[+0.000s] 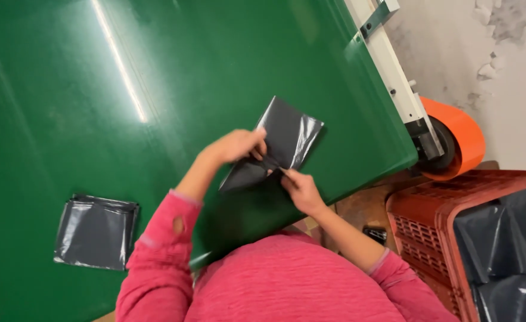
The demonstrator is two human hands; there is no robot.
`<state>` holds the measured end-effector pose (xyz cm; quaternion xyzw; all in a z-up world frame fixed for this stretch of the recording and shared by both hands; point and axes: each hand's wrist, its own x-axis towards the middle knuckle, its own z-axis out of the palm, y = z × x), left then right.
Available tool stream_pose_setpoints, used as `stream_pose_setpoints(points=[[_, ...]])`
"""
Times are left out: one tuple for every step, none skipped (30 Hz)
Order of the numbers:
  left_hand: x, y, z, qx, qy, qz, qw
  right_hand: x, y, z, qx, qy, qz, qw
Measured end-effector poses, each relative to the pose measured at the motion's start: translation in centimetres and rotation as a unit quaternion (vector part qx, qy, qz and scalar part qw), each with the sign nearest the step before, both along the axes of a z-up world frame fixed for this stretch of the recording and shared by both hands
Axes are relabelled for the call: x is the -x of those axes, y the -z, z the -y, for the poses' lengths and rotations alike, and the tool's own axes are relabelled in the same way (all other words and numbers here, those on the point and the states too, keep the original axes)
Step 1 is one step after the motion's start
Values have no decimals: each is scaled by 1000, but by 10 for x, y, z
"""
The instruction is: Folding large black plastic bags into smaller squares and placing them into a storage crate.
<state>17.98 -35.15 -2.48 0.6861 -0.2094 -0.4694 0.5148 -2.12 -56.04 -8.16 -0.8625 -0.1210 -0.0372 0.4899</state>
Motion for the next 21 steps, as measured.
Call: stream_pose_setpoints(points=[[-10, 12, 2, 3, -4, -1, 1000, 0, 29, 14, 3, -4, -1, 1000], [-19, 24, 4, -39, -50, -1, 998, -1, 58, 29, -89, 121, -102, 983], [-31, 34, 5, -83, -95, -1, 992, -3, 87, 43, -180, 241, -199, 933], [-26, 27, 10, -81, -98, -1, 992, -13, 71, 45, -178, 238, -199, 934], [-20, 20, 14, -90, -127, 134, 979, -23, 55, 46, -349, 246, -236, 873], [-14, 13, 17, -97, -153, 267, 946, -33, 40, 47, -509, 246, -264, 782], [-4, 9, 26, -98, -156, 265, 947, -39, 13, 40, -507, 245, -267, 782], [6, 5, 34, -156, -170, 359, 904, -45, -14, 32, -522, 265, -300, 753], [13, 0, 41, -211, -186, 451, 847, -55, -42, 24, -534, 282, -331, 725], [18, 0, 50, -211, -191, 450, 847, -53, -31, 31, -531, 279, -332, 728], [22, 0, 57, -211, -231, 504, 805, -53, -21, 37, -524, 284, -329, 733], [27, 0, 62, -212, -269, 556, 758, -53, -11, 41, -517, 288, -326, 737], [32, -2, 66, -219, -281, 552, 754, -51, -12, 40, -511, 277, -333, 742], [36, -4, 68, -194, -277, 534, 775, -49, -13, 37, -523, 278, -305, 746], [39, -5, 63, -175, -279, 514, 792, -51, -13, 29, -534, 270, -283, 749], [46, -9, 56, -189, -297, 509, 785, -45, -10, 27, -528, 252, -297, 755], [52, -12, 49, -138, -290, 508, 799, -43, -5, 26, -503, 269, -218, 791], [57, -13, 41, -86, -282, 508, 809, -42, 0, 25, -478, 282, -136, 821], [70, -20, 10, -102, -304, 502, 803, -45, -20, -1, -473, 261, -153, 828], [83, -27, -20, -22, -309, 550, 776, -47, -40, -28, -436, 260, -141, 850], [101, -34, -43, 62, -298, 594, 745, -40, -60, -51, -402, 270, -124, 866]])
